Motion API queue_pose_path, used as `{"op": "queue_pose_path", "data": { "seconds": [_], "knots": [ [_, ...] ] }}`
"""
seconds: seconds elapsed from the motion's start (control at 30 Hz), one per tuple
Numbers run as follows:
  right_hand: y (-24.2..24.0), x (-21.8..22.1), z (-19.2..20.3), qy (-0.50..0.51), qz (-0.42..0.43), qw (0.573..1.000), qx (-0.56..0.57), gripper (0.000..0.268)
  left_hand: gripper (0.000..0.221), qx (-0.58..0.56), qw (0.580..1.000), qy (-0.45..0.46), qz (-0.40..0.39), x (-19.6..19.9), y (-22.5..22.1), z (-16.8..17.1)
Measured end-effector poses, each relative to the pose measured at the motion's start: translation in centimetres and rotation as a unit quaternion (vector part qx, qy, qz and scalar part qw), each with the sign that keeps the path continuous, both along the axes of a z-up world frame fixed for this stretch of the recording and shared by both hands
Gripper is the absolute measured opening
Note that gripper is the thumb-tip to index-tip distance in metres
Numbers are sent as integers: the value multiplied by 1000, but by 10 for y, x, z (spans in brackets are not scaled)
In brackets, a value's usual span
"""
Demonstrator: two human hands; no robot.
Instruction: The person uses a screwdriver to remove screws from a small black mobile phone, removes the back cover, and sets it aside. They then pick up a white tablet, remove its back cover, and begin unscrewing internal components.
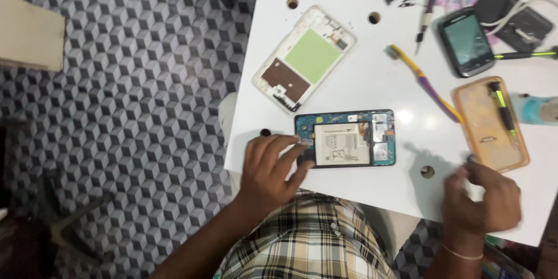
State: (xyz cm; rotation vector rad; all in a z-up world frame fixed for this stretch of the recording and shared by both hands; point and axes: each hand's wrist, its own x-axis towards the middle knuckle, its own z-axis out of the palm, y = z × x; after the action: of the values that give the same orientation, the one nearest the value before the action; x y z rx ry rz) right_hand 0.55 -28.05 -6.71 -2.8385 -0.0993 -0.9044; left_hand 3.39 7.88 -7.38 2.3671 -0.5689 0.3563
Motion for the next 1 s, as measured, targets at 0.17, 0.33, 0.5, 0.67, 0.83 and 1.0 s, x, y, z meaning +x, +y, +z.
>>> {"op": "queue_pose_path", "data": {
  "seconds": [0.17, 0.33, 0.5, 0.67, 0.83, 1.0],
  "knots": [
    [22, -9, 0, -64, 52, 869, 488, 22, 38, 37, 999, 9, -15, -14, 12, -4],
    [53, -6, 19, -80, 113, 741, 657, 30, 48, 48, 999, 7, -20, -13, -8, 0],
    [65, -2, 32, -48, 137, 728, 670, 40, 46, 75, 996, 6, -40, -4, -8, 4],
    [84, 6, 18, 28, 108, 841, 530, 59, 41, 94, 993, -10, -76, 6, -15, 5],
    [83, 15, 21, 26, 118, 944, 306, 60, 36, 88, 994, -15, -64, 7, -30, 4],
    [83, 35, 15, -11, 155, 917, 367, 57, 54, 36, 998, 29, -36, 10, -34, 4]
  ]
}}
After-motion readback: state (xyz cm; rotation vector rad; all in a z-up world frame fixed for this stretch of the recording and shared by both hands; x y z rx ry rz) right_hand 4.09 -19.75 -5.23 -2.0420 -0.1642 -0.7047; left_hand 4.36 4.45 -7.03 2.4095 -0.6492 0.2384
